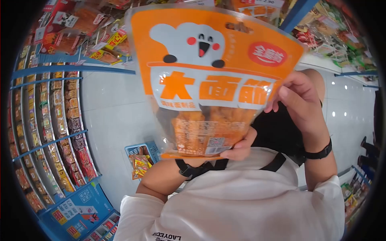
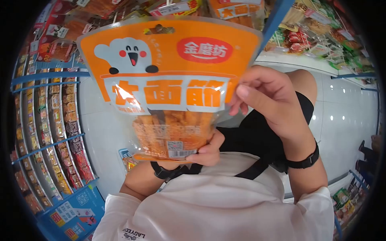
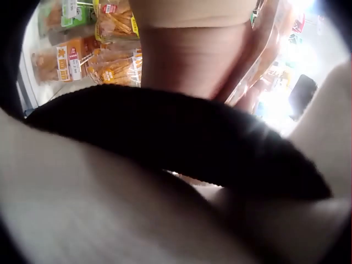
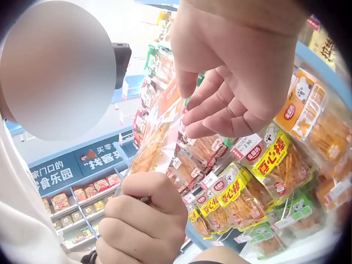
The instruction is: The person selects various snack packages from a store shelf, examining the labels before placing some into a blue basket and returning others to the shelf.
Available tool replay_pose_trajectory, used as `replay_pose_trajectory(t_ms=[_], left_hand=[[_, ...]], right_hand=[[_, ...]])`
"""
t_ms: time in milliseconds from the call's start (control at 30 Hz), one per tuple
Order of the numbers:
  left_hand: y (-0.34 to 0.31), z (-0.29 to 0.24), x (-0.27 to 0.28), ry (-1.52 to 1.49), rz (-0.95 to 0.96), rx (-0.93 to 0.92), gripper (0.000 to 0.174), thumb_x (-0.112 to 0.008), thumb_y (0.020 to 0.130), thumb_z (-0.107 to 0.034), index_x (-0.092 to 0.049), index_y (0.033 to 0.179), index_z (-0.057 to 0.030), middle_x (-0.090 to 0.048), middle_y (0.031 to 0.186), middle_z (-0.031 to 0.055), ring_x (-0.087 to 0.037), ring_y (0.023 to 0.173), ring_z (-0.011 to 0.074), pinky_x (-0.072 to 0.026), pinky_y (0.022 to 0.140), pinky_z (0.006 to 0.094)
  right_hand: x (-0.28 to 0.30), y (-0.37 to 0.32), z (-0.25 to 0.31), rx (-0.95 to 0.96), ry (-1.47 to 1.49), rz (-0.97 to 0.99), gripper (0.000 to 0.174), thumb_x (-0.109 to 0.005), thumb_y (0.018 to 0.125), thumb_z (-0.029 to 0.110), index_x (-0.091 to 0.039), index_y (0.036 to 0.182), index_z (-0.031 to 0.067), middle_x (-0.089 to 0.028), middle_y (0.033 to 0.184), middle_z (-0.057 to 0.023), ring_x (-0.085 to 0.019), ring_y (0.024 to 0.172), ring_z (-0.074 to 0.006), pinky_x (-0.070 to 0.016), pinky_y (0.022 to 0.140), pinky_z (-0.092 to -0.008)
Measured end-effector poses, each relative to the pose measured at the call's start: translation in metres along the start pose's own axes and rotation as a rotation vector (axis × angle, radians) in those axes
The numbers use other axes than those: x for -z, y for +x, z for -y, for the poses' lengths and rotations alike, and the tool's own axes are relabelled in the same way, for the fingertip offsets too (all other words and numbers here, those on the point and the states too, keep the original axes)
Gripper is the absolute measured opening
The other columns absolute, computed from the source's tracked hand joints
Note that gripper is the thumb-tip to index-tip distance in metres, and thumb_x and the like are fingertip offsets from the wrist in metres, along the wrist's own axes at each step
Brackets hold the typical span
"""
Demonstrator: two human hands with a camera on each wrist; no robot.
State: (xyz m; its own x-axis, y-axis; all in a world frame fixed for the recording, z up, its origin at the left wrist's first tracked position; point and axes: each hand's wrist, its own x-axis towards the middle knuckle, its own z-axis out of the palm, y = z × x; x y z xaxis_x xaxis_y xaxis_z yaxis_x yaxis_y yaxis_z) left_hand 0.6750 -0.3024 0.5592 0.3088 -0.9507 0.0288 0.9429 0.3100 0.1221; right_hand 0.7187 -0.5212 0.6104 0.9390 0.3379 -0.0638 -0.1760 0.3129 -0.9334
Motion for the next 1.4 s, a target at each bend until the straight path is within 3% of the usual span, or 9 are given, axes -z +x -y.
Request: replay_pose_trajectory(t_ms=[433, 533, 600, 667, 733, 867, 967, 1200, 1400], left_hand=[[-0.001, -0.009, 0.004, -0.075, -0.007, -0.009, 0.066, -0.046, 0.082, -0.071, -0.042, 0.073, -0.0059, -0.043, 0.054, 0.0055, -0.037, 0.048, 0.0111, -0.0196, 0.047, 0.0225], [0.021, -0.004, -0.025, 0.79, -0.822, -0.547, 0.059, -0.043, 0.091, -0.06, -0.05, 0.081, -0.0025, -0.045, 0.062, 0.0067, -0.043, 0.054, 0.0143, -0.0308, 0.053, 0.0213], [0.011, -0.018, 0.021, 0.966, -1.07, -0.568, 0.04, -0.039, 0.102, -0.035, -0.058, 0.096, -0.0002, -0.056, 0.082, 0.0039, -0.05, 0.075, 0.0087, -0.0427, 0.071, 0.023], [0.0, -0.036, 0.049, 1.302, -1.095, -0.572, 0.028, -0.042, 0.102, -0.022, -0.058, 0.094, -0.0003, -0.055, 0.08, 0.0, -0.048, 0.075, 0.008, -0.0422, 0.069, 0.0241], [-0.006, -0.046, 0.054, 1.749, -1.152, -0.432, 0.025, -0.047, 0.099, -0.022, -0.054, 0.09, 0.0005, -0.054, 0.071, 0.0147, -0.057, 0.068, 0.0211, -0.0443, 0.063, 0.0351], [-0.006, -0.051, 0.082, 1.636, -1.098, -0.269, 0.02, -0.049, 0.096, -0.018, -0.057, 0.096, -0.0004, -0.058, 0.071, 0.0137, -0.059, 0.066, 0.0216, -0.0457, 0.062, 0.0354], [0.004, -0.062, 0.095, 1.458, -0.99, -0.077, 0.023, -0.052, 0.095, -0.021, -0.057, 0.106, -0.0016, -0.059, 0.074, 0.0101, -0.057, 0.063, 0.0172, -0.0467, 0.058, 0.0316], [0.044, -0.11, 0.192, 1.36, -1.047, 0.406, 0.037, -0.06, 0.088, -0.024, -0.054, 0.119, -0.0051, -0.063, 0.085, 0.0107, -0.061, 0.062, 0.0181, -0.051, 0.049, 0.0328], [0.043, -0.126, 0.248, 1.422, -1.101, 0.483, 0.036, -0.059, 0.083, -0.026, -0.059, 0.112, -0.0035, -0.064, 0.086, 0.0117, -0.061, 0.062, 0.0227, -0.0517, 0.05, 0.0357]], right_hand=[[0.012, 0.005, -0.009, -0.036, 0.019, 0.049, 0.015, -0.06, 0.093, 0.017, -0.063, 0.097, 0.0026, -0.068, 0.086, -0.0091, -0.065, 0.068, -0.0134, -0.044, 0.056, -0.0218], [0.022, 0.01, -0.018, -0.096, -0.072, -0.04, 0.028, -0.055, 0.096, 0.026, -0.06, 0.111, 0.0026, -0.068, 0.096, -0.0096, -0.065, 0.077, -0.0145, -0.0457, 0.062, -0.0234], [0.036, 0.014, -0.03, -0.112, 0.113, -0.172, 0.047, -0.049, 0.098, 0.04, -0.052, 0.127, 0.003, -0.065, 0.109, -0.011, -0.065, 0.089, -0.0169, -0.0471, 0.069, -0.0259], [0.053, 0.016, -0.034, -0.204, 0.294, -0.135, 0.052, -0.046, 0.098, 0.044, -0.047, 0.131, 0.0029, -0.064, 0.112, -0.012, -0.064, 0.094, -0.0188, -0.048, 0.073, -0.0278], [0.066, 0.018, -0.043, -0.305, 0.484, -0.104, 0.058, -0.044, 0.098, 0.048, -0.043, 0.135, 0.0028, -0.063, 0.116, -0.0129, -0.064, 0.099, -0.0206, -0.049, 0.077, -0.0297], [0.089, 0.021, -0.076, -0.373, 0.156, -0.094, 0.05, -0.041, 0.101, 0.037, -0.04, 0.136, 0.0013, -0.057, 0.126, -0.014, -0.06, 0.11, -0.0267, -0.0525, 0.086, -0.0391], [0.111, 0.048, -0.117, -0.529, 0.037, -0.279, 0.028, -0.054, 0.096, 0.014, -0.051, 0.121, 0.003, -0.063, 0.112, -0.0104, -0.065, 0.094, -0.0232, -0.0558, 0.076, -0.0388], [0.152, 0.124, -0.19, -0.872, -0.256, -0.397, 0.025, -0.05, 0.096, 0.011, -0.05, 0.121, 0.0081, -0.062, 0.108, -0.0107, -0.066, 0.09, -0.0231, -0.0549, 0.069, -0.0388], [0.146, 0.149, -0.221, -0.738, -0.22, -0.461, 0.022, -0.047, 0.097, 0.009, -0.046, 0.119, 0.0071, -0.06, 0.106, -0.0127, -0.064, 0.089, -0.0287, -0.0547, 0.07, -0.0385]])
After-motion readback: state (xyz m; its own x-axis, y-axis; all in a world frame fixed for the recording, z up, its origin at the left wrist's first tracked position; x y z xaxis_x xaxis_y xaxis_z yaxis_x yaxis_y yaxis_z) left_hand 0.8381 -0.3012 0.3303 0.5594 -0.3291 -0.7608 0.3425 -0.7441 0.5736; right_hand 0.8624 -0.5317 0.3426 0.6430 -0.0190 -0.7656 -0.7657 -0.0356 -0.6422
